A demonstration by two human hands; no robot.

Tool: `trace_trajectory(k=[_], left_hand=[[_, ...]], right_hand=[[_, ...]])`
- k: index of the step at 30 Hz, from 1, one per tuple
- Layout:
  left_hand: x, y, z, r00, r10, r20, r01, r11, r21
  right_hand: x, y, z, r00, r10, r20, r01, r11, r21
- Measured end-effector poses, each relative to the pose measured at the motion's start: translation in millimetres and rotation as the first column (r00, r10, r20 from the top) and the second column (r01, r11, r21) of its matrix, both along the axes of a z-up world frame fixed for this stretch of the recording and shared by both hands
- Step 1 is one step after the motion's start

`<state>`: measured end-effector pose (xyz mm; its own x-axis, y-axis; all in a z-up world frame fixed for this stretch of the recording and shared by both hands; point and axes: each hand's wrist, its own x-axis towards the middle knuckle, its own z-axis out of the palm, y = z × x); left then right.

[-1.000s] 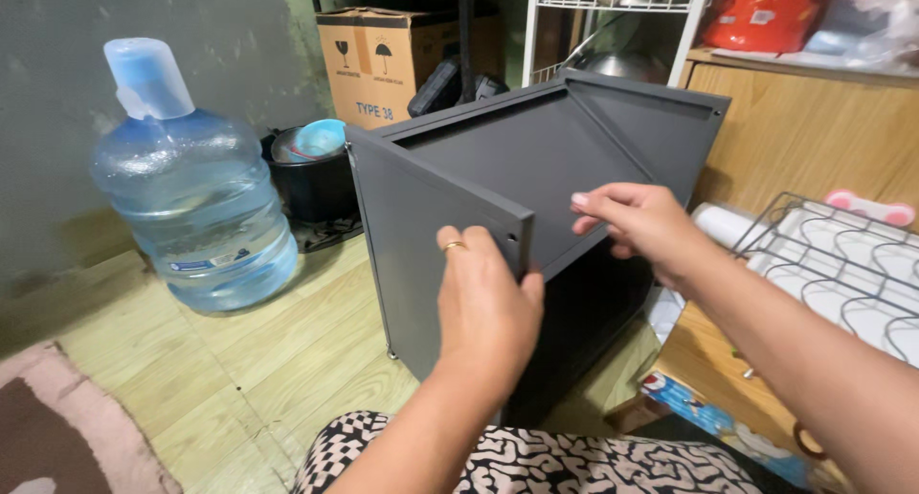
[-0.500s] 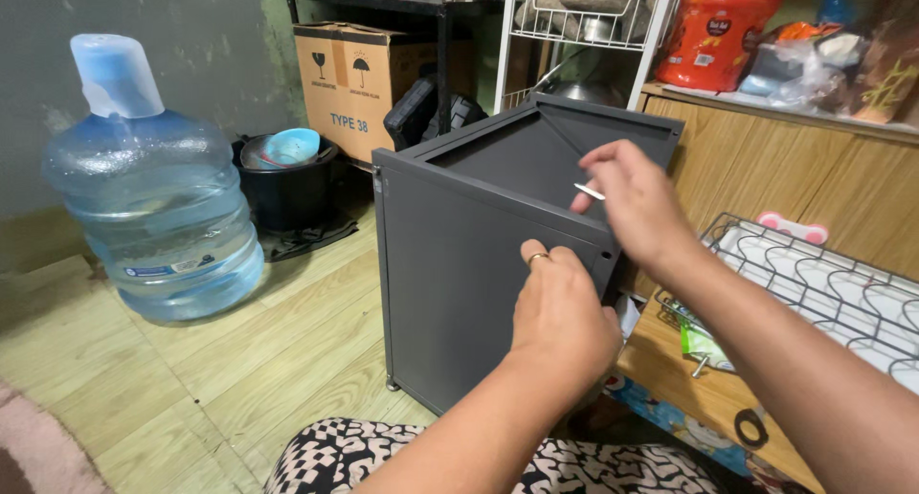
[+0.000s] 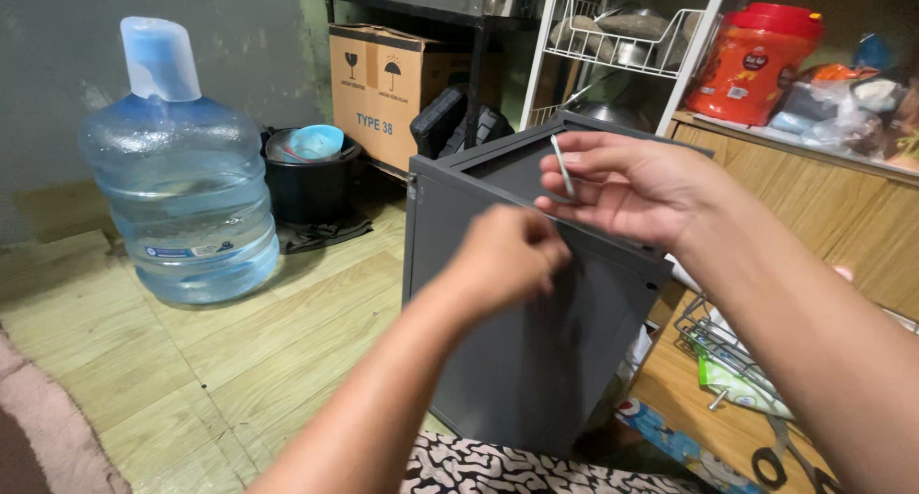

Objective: The person sits on the floor and uses a hex key to unscrew fasteners from a small grey metal cabinet, detaching its side panels and a white back panel. The person then wipes the removed white panel with a wet wipe.

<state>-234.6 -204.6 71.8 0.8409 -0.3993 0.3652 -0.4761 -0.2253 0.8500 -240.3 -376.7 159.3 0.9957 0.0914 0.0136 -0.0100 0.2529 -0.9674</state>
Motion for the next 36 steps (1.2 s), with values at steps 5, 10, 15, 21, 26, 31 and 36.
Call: trace_trajectory(k=[5, 10, 15, 21, 26, 31, 36], left_hand=[[24.6, 47.5, 23.3, 0.976, -0.094, -0.196, -0.017, 0.867, -0.498], [27.9, 78.7, 33.6, 0.97, -0.058, -0.237, -0.072, 0.861, -0.503], [42.0, 99.9, 34.4, 0.936, -0.042, -0.349, -0.164, 0.826, -0.539], [70.8, 117.8, 20.9, 0.897, -0.075, -0.436, -0.216, 0.785, -0.58], [96.3, 118.0, 4.4, 0.867, -0.052, -0.496, -0.29, 0.758, -0.585], [114.6, 122.8, -2.5, 0.853, -0.03, -0.521, -0.356, 0.697, -0.623], [123.8, 122.8, -0.6, 0.857, 0.009, -0.515, -0.367, 0.712, -0.598]], right_hand=[[23.8, 29.4, -5.6, 0.999, 0.032, -0.041, -0.035, 0.997, -0.065], [50.2, 61.7, -9.9, 0.996, 0.088, -0.032, -0.091, 0.989, -0.12], [66.2, 92.6, -7.4, 0.992, 0.113, 0.054, -0.092, 0.949, -0.301], [80.0, 109.3, 6.9, 0.95, 0.296, 0.095, -0.22, 0.855, -0.47], [116.7, 100.6, 8.4, 0.968, 0.148, 0.201, 0.039, 0.705, -0.708], [166.7, 70.3, -2.3, 0.97, -0.235, -0.06, 0.158, 0.801, -0.577], [200.3, 54.8, -29.5, 0.828, -0.161, -0.536, 0.163, 0.986, -0.044]])
